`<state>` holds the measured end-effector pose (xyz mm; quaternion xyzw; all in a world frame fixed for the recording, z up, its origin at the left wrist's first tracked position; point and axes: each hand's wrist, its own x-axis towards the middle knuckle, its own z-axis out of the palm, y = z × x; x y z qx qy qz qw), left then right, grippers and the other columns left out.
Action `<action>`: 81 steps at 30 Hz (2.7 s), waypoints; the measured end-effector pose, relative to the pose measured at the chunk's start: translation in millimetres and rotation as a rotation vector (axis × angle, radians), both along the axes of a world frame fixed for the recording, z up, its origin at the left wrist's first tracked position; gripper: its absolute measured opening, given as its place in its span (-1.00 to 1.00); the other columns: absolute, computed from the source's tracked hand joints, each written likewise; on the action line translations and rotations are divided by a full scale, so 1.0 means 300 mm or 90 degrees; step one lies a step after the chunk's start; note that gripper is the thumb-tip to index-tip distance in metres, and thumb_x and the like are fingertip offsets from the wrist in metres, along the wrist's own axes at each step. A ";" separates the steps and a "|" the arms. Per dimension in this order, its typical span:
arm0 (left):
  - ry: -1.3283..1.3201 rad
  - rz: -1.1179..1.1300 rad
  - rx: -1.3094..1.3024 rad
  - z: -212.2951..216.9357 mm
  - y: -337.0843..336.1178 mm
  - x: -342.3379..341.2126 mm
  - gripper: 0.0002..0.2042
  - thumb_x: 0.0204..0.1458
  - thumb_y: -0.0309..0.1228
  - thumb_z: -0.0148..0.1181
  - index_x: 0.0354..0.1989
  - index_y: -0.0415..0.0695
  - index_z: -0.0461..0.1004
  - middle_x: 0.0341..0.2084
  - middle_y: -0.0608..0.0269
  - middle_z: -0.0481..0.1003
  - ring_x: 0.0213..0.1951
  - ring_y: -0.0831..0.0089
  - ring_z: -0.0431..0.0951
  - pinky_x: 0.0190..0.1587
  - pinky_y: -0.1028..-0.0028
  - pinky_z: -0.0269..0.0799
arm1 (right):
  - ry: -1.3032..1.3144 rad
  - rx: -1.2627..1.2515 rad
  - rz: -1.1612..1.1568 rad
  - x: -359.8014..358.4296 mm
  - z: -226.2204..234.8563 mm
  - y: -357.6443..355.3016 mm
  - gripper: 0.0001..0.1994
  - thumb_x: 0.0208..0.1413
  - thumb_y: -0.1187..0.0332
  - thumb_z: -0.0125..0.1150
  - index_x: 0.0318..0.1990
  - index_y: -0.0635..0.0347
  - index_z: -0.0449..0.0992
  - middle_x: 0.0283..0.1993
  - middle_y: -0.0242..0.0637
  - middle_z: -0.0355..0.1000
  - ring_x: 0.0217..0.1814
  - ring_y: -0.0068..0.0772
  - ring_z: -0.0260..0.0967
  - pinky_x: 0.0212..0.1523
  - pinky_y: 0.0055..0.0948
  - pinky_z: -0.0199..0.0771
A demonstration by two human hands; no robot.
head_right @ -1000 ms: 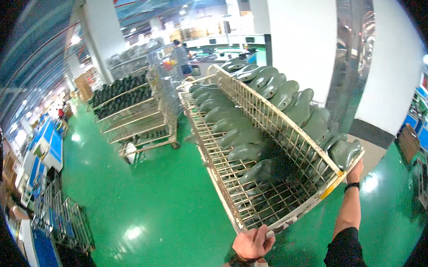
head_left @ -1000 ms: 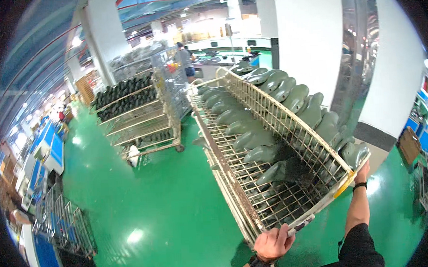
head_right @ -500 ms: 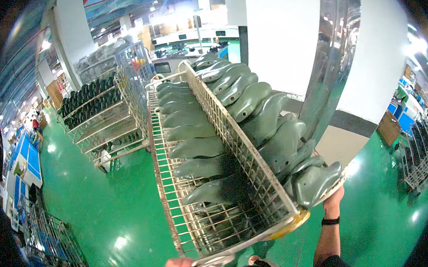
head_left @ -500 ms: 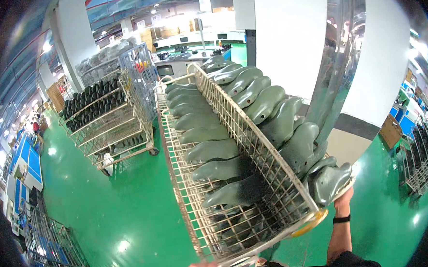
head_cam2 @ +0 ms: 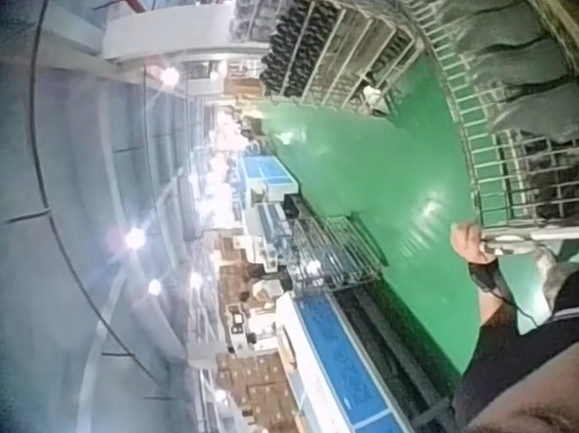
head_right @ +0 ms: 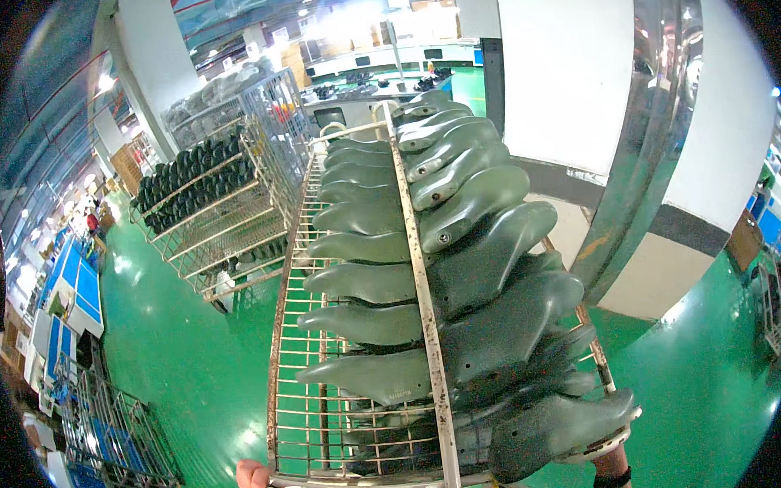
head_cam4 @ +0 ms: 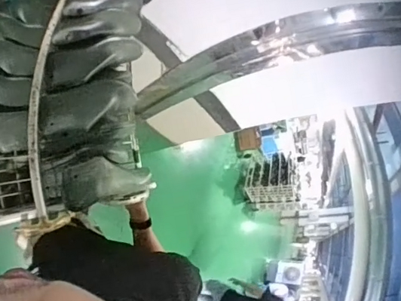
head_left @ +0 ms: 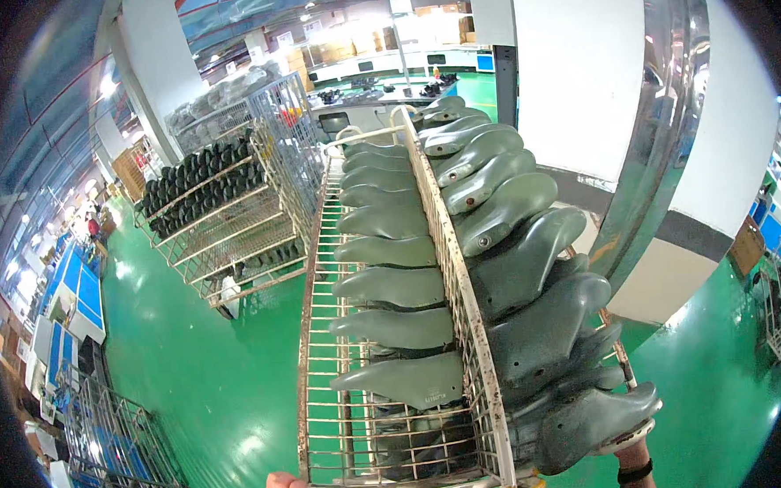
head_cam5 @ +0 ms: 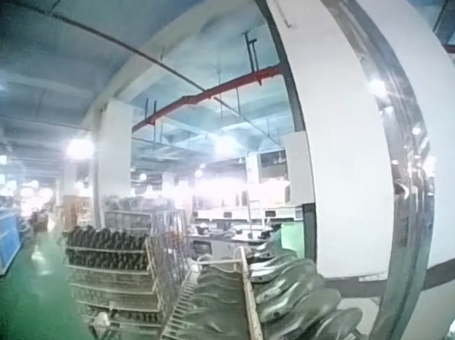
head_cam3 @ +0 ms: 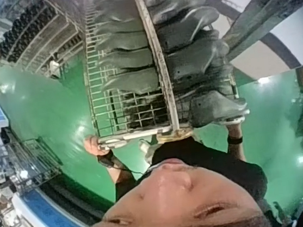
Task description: Operate a shoe lasting machine and move shoe last racks in a factory.
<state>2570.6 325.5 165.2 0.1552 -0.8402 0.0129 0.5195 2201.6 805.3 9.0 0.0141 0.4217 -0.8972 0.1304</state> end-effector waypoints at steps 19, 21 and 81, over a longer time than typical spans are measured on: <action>0.210 -0.064 0.322 -0.041 -0.669 0.206 -0.48 0.28 -0.17 -0.12 0.29 -0.27 0.16 0.33 -0.08 0.14 0.40 -0.02 0.06 0.42 0.01 -0.08 | 0.023 0.008 -0.188 0.719 0.224 -0.864 -0.69 0.35 0.19 -0.12 0.02 0.16 0.45 -0.08 -0.25 0.52 -0.07 -0.26 0.49 0.00 -0.19 0.54; 0.276 -0.008 0.250 -0.070 -0.721 0.160 -0.47 0.28 -0.08 -0.10 0.25 -0.25 0.20 0.24 -0.03 0.21 0.37 -0.06 0.11 0.39 -0.04 -0.02 | 0.033 0.026 -0.210 0.740 0.183 -0.870 -0.69 0.34 0.19 -0.11 0.02 0.16 0.45 -0.08 -0.25 0.52 -0.08 -0.26 0.49 -0.01 -0.19 0.54; -0.006 -0.354 0.323 0.256 -2.009 -0.349 -0.71 0.18 -0.38 0.10 -0.57 -0.15 0.22 -0.61 0.25 0.15 -0.46 0.33 0.14 -0.38 0.28 0.08 | 0.034 0.075 -0.655 0.963 0.486 -1.962 -0.54 0.36 0.13 -0.20 0.27 0.16 0.36 -0.05 -0.25 0.46 -0.02 -0.27 0.44 0.06 -0.27 0.47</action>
